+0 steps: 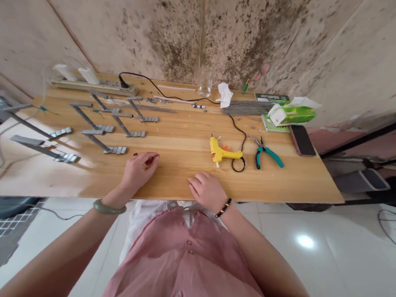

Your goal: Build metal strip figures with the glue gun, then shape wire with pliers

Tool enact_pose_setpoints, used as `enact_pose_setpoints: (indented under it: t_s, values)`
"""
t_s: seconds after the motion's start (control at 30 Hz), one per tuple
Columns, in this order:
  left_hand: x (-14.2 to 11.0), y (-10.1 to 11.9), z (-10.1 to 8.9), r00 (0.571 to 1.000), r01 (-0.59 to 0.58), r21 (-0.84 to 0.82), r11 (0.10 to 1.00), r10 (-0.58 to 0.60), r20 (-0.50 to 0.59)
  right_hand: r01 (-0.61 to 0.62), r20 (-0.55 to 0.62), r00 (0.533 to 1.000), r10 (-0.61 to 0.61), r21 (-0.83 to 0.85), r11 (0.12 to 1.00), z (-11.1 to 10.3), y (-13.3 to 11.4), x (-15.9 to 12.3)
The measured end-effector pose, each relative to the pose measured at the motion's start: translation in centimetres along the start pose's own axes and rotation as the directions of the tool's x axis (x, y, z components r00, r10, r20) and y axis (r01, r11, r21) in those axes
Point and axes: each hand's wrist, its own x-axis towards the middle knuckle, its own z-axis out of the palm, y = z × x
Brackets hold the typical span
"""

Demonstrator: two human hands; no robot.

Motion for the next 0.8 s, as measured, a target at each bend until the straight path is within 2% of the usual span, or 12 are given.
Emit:
enact_pose_setpoints:
  t_s: [0.4, 0.8]
  values:
    - [-0.03, -0.11, 0.04, 1.000, -0.026, -0.025, 0.999, 0.026, -0.006, -0.036, 0.023, 0.999, 0.035, 0.026, 0.999, -0.04, 0.13, -0.01]
    - [0.05, 0.32, -0.10, 1.000, 0.017, -0.030, 0.999, -0.017, -0.004, -0.043, 0.025, 0.999, 0.042, 0.035, 0.998, -0.10, 0.11, -0.06]
